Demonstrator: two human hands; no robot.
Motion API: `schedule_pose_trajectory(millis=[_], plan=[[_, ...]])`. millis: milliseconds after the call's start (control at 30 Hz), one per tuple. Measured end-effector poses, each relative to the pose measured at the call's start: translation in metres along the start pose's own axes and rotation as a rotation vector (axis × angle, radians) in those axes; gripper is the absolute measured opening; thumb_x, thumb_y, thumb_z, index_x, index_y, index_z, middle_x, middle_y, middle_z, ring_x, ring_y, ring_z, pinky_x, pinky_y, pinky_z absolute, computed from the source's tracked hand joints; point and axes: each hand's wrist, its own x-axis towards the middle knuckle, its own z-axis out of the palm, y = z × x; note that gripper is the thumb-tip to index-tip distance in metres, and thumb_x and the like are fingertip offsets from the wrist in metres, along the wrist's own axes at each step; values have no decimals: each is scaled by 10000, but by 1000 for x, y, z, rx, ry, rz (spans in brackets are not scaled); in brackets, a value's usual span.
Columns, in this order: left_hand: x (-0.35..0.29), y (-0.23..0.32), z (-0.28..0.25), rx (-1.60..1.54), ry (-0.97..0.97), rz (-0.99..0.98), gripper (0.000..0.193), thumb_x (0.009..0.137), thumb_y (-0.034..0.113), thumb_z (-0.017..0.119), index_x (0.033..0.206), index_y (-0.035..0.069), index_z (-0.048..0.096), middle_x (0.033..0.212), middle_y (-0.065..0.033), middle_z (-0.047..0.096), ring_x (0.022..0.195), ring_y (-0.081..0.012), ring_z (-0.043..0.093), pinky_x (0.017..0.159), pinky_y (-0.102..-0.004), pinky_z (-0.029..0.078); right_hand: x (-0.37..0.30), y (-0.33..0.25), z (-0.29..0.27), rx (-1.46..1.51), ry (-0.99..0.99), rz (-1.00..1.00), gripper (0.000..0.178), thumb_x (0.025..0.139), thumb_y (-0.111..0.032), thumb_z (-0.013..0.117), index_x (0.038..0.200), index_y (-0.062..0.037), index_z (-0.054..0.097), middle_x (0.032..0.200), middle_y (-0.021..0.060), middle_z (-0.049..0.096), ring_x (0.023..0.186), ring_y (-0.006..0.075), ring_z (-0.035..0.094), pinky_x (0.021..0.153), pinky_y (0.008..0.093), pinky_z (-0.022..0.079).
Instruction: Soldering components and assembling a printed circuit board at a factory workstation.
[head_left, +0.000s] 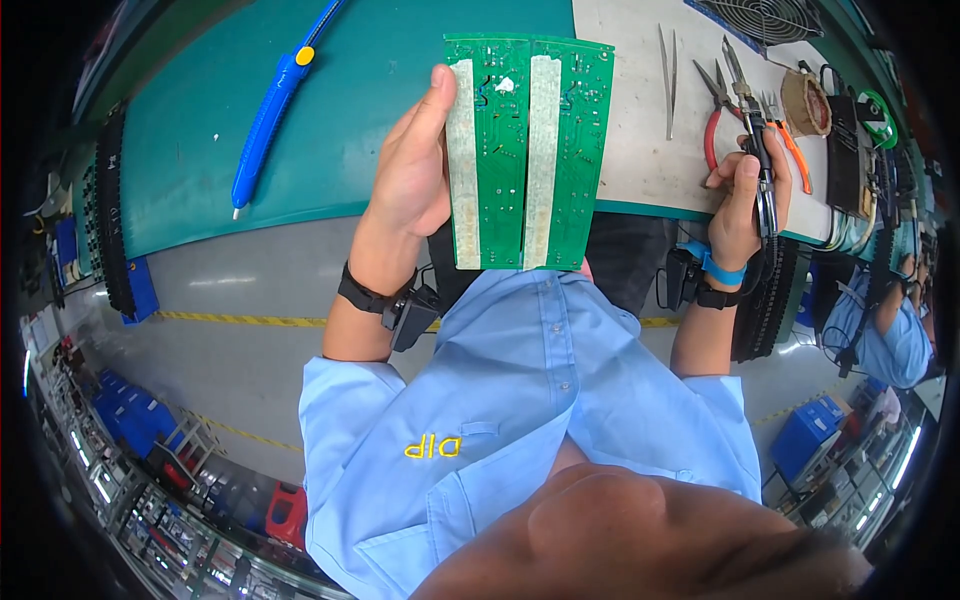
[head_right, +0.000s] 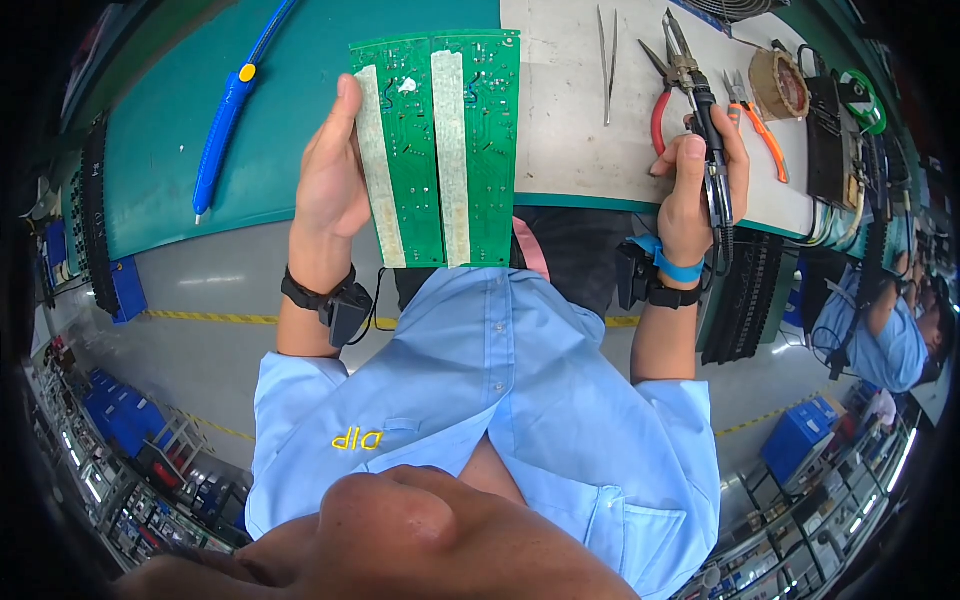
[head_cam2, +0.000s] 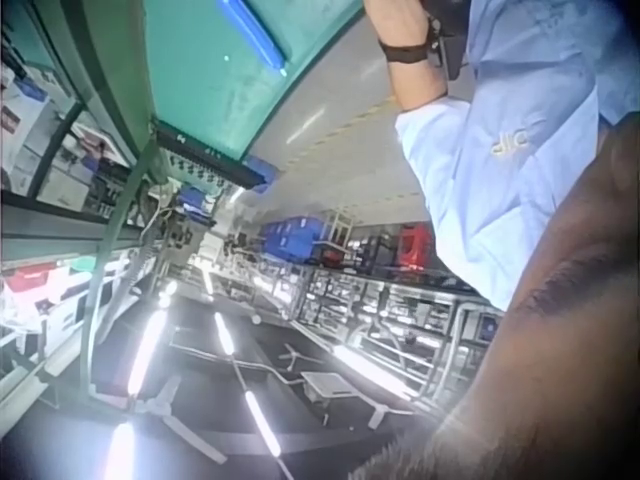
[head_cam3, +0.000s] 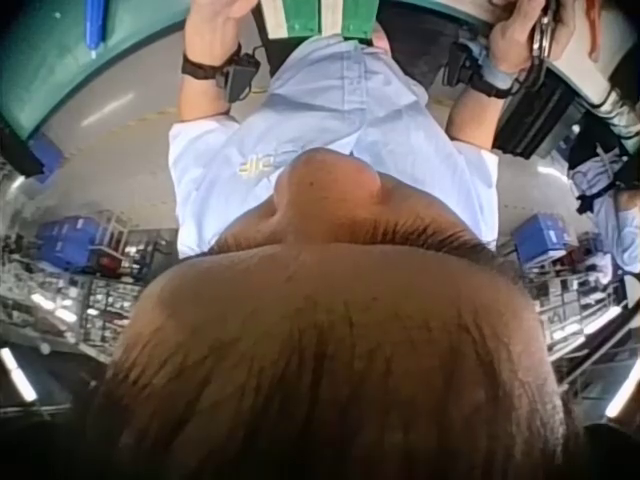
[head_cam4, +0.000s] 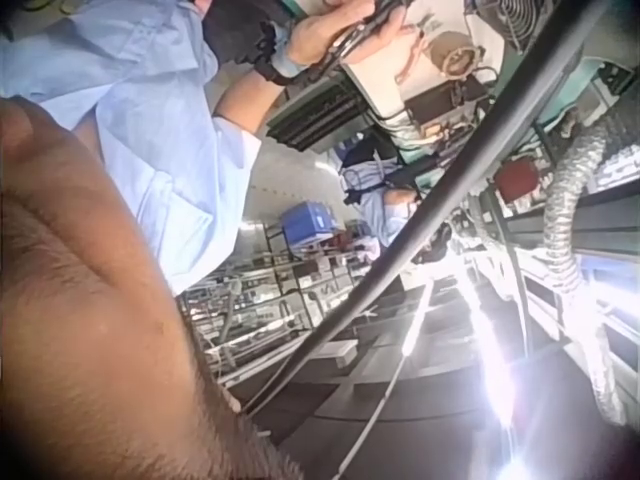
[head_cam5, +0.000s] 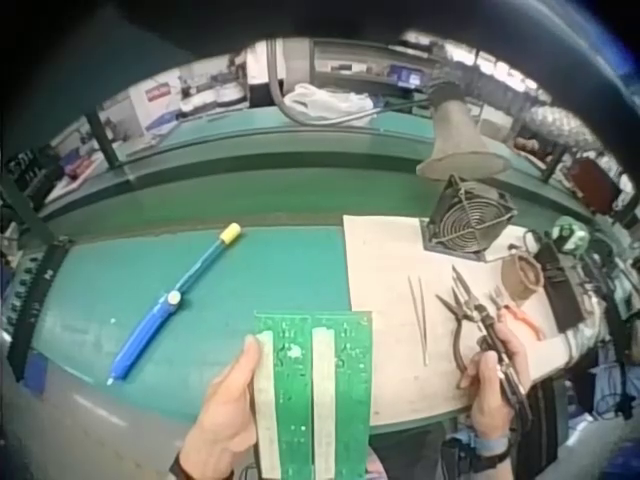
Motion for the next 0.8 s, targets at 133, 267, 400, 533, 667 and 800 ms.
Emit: schedule_pose_trajectory(millis=[133,267,400,533,667,800], plan=[[0,0,2,-5,-4,16,532,1126,439,369,1392,16,552,1292,-126,677,1134,-208,699,949,-367,603,0,0,0,9,1,-10,419,1068,-147,573,1435,37,491,1125,199,657,761,148,618,638,293,547],[1,-1,0,7,-1,16,534,1125,442,373,1388,14,554,1288,-127,679,1134,-212,700,945,-372,606,0,0,0,8,10,-14,418,1067,-147,576,1434,35,493,1130,199,653,764,149,623,639,292,549],[0,0,2,-5,16,14,538,1124,444,373,1384,9,554,1289,-132,678,1137,-220,701,944,-380,609,1,-1,4,15,37,-11,420,1051,-156,601,1415,35,514,1044,171,660,732,142,626,638,284,544],[1,0,-1,-41,-5,7,540,1124,443,373,1383,4,552,1291,-137,677,1141,-228,700,947,-387,610,2,-1,6,53,81,-25,426,1021,-173,649,1377,38,551,866,113,677,666,129,626,634,270,532],[2,-1,-3,-58,-9,16,541,1124,442,372,1384,2,550,1297,-138,674,1140,-230,701,949,-389,609,2,-1,7,68,88,-24,427,1019,-170,651,1377,40,551,854,110,677,665,130,626,635,271,532],[1,0,-4,-62,-39,19,535,1125,437,371,1390,6,546,1305,-136,671,1150,-229,696,962,-390,601,2,-1,7,69,86,-30,427,1019,-170,651,1377,41,550,844,108,676,664,131,626,637,268,528]])
